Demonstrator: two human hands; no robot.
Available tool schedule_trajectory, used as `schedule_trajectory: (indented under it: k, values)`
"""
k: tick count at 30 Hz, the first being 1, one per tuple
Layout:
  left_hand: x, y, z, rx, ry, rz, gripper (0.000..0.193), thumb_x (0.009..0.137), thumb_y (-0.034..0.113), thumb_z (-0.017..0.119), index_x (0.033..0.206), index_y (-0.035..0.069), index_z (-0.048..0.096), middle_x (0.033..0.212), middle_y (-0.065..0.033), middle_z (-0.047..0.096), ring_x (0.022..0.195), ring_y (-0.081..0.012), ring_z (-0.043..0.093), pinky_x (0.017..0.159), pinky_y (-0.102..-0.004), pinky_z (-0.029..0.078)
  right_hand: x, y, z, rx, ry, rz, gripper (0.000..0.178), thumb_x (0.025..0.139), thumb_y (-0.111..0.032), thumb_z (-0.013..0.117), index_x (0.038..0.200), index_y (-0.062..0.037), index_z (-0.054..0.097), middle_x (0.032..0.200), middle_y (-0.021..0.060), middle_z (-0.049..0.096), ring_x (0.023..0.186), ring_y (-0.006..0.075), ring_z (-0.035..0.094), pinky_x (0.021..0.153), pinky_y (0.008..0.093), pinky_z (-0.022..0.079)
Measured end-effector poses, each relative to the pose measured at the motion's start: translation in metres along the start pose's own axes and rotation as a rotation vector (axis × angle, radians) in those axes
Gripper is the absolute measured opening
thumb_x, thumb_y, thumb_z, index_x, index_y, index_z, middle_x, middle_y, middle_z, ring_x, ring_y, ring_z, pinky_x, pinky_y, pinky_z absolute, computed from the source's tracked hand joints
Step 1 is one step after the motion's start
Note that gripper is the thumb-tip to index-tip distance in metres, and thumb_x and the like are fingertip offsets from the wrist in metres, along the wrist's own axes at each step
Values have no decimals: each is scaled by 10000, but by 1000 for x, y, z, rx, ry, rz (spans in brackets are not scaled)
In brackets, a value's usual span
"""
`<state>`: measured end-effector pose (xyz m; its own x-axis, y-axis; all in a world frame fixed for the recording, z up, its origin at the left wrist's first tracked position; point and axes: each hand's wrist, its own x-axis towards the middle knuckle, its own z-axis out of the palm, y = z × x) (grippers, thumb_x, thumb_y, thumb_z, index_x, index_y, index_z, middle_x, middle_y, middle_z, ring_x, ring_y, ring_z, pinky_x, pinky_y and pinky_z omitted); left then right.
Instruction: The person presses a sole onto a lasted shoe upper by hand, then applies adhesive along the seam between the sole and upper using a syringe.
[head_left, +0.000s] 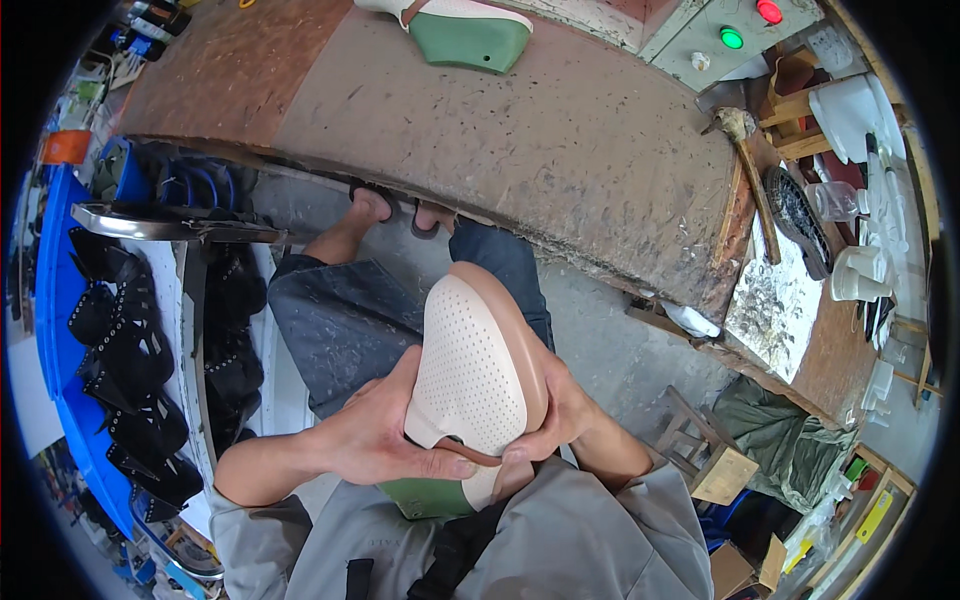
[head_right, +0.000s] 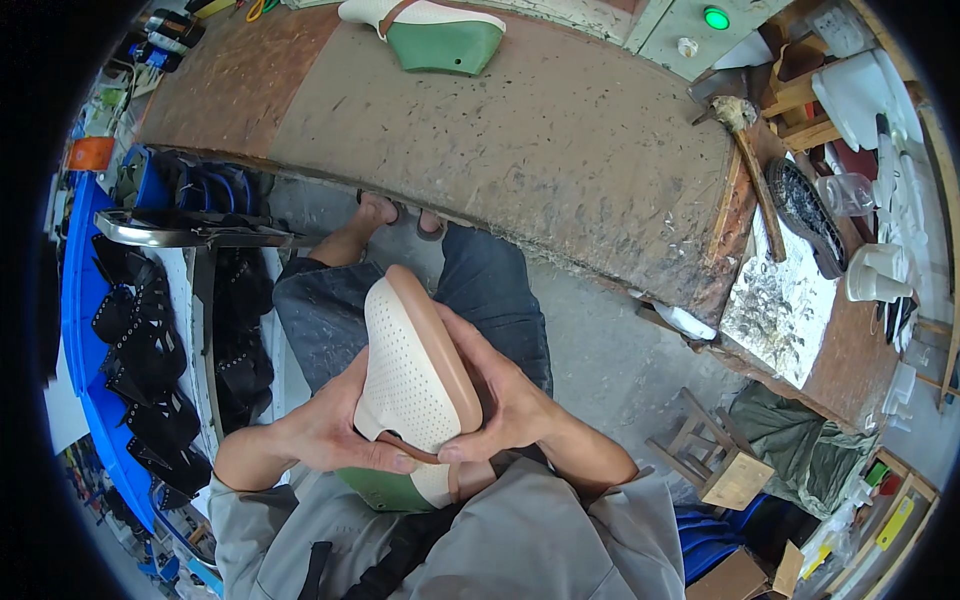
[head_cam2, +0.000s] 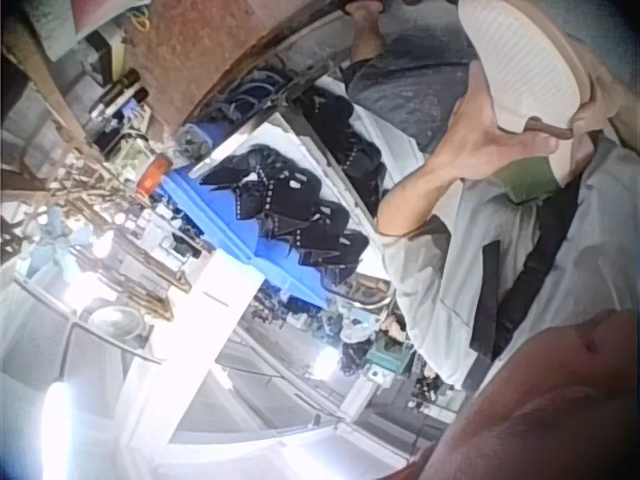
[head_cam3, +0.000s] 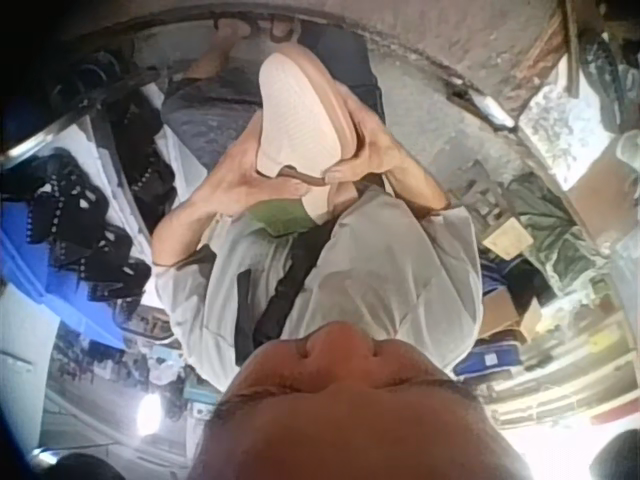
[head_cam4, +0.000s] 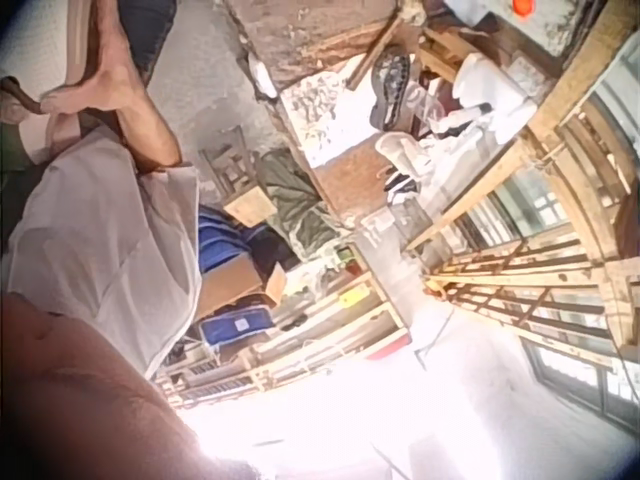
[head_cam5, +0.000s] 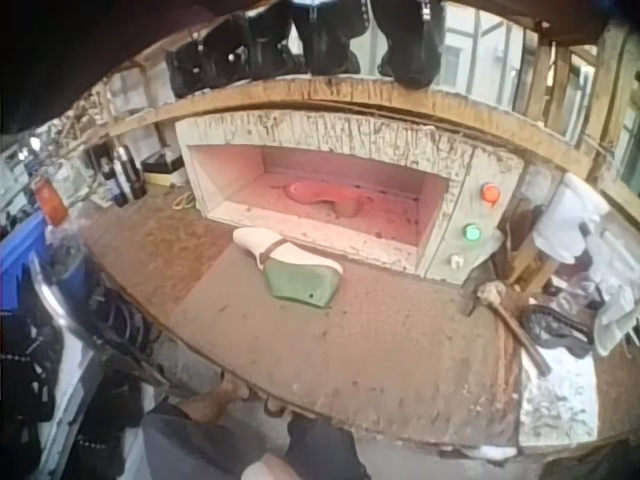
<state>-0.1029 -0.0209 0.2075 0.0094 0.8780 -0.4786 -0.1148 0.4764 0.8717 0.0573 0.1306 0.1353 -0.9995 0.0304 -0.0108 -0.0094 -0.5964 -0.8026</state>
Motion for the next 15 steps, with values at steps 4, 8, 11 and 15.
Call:
schedule_trajectory:
  k: [4, 8, 11, 15]
  values:
    - [-5, 0, -1, -41, 46, 16, 966, 698, 364, 808, 1335, -61, 219, 1219, -140, 479, 1181, -233, 473, 980, -348, 376, 1, 8, 4, 263, 13, -27, 1294, 576, -303, 889, 1462, 5, -3, 1483, 137, 201, 1371, 206, 197, 1103, 346, 176]
    - [-7, 9, -5, -367, 115, 89, 819, 739, 166, 770, 1338, -36, 249, 1238, -109, 477, 1178, -184, 460, 984, -334, 378, -11, 4, -2, -4, -159, 155, 1233, 632, -463, 824, 1458, 18, 46, 1496, 161, 182, 1383, 241, 173, 1108, 354, 168]
    - [-7, 20, -9, -504, 164, 145, 733, 747, 70, 733, 1321, -31, 289, 1220, -95, 499, 1135, -166, 487, 972, -309, 391, -17, -11, 7, -73, -189, 123, 1102, 727, -544, 723, 1453, 21, 116, 1469, 184, 236, 1365, 255, 220, 1099, 346, 192]
    - [-3, 30, -14, -406, 239, 304, 732, 730, 70, 744, 1313, -22, 311, 1207, -97, 518, 1128, -168, 499, 965, -308, 399, -16, -33, 25, 4, 193, 235, 913, 812, -399, 703, 1439, 14, 184, 1381, 169, 367, 1272, 216, 370, 1037, 317, 321]
